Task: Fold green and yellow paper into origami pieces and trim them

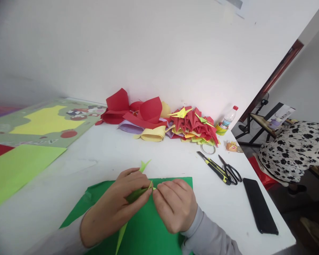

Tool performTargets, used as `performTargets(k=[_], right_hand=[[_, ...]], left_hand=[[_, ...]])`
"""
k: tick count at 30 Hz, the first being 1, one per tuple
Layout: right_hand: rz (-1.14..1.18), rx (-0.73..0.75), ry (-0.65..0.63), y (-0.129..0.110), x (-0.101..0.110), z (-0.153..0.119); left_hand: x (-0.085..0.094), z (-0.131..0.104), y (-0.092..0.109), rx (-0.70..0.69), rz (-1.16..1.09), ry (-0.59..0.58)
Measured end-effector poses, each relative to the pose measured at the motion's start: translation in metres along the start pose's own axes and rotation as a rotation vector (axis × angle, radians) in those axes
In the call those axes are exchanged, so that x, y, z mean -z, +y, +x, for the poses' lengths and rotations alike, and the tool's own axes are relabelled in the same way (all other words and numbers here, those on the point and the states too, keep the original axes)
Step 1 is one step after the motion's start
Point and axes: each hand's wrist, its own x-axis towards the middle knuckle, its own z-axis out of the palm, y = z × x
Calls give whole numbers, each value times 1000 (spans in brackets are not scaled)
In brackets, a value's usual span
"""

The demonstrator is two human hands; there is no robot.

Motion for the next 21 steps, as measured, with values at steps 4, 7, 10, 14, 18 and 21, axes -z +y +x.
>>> performTargets(k=[4, 7, 10, 14, 18, 21], right_hand=[[-23, 18, 6, 2, 1, 1], [-28, 28, -6, 3, 1, -1], [-37, 30, -12, 3, 1, -1], [-39, 49, -7, 4, 2, 1], [-48, 64, -25, 5, 2, 1], [-47, 72, -41, 5, 2, 1]], left_hand=[[2, -1, -1, -8, -10, -17], [1, -1, -1, -4, -12, -23], [2, 0, 0, 8, -22, -22], [3, 2, 2, 34, -81, -47], [3, 3, 4, 84, -160, -70], [3, 2, 4, 99, -173, -66]])
